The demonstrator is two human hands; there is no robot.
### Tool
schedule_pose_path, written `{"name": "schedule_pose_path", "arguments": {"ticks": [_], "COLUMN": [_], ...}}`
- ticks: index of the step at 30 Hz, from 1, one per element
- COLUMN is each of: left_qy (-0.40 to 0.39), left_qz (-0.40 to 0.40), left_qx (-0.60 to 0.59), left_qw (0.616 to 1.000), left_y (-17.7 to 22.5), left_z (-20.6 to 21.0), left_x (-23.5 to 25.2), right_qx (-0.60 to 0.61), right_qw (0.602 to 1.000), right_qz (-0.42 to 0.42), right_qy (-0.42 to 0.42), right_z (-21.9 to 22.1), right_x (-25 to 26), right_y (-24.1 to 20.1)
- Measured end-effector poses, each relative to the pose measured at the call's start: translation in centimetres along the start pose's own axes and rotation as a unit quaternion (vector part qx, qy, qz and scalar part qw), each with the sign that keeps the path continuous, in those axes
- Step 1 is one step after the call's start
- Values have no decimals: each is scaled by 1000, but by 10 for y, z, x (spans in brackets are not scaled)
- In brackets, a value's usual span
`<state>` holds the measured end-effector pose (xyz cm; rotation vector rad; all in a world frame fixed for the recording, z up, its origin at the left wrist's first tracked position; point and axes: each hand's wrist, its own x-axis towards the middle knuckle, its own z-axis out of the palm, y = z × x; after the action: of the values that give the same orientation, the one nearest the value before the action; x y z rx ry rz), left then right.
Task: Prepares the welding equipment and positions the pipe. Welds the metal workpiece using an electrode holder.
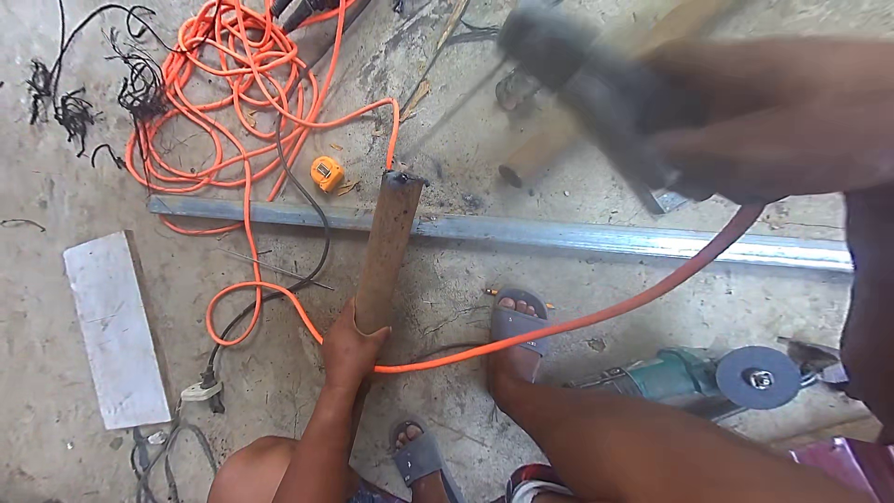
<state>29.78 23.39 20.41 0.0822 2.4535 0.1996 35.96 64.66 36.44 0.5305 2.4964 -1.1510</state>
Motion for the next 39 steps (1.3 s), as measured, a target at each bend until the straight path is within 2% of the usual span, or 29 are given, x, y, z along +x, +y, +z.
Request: {"name": "schedule_pose_path", "arguments": {"ticks": [3,9,15,18,30,34,35,37,38,39], "left_qy": [7,7,2,5,2,8,10,9,3,-2], "left_qz": [5,-3,-9,-7,-6,-6,-4,-7,-5,-6], "left_qx": [-7,4,4,6,1,7,6,-1,-2,-6], "left_qw": [1000,1000,1000,1000,1000,1000,1000,1000,1000,1000], "left_y": [0,0,1,1,0,0,0,0,0,1], "left_z": [1,4,3,4,3,5,5,5,3,1], "left_x": [0,-2,-2,-2,-1,-1,-2,-3,-3,-3], "right_qx": [-20,1,2,-22,-16,-25,-55,-102,-101,-59], "right_qw": [999,1000,996,999,998,999,997,965,989,995], "right_qz": [9,11,66,34,46,19,52,240,105,22], "right_qy": [-32,0,-55,-9,-31,-23,-6,-21,38,75], "right_z": [4,-1,-12,1,1,-3,-1,5,10,15], "right_x": [0,-3,4,2,8,11,8,6,-3,-7], "right_y": [-8,-2,-5,-4,-7,5,-4,-56,-27,-8]}}
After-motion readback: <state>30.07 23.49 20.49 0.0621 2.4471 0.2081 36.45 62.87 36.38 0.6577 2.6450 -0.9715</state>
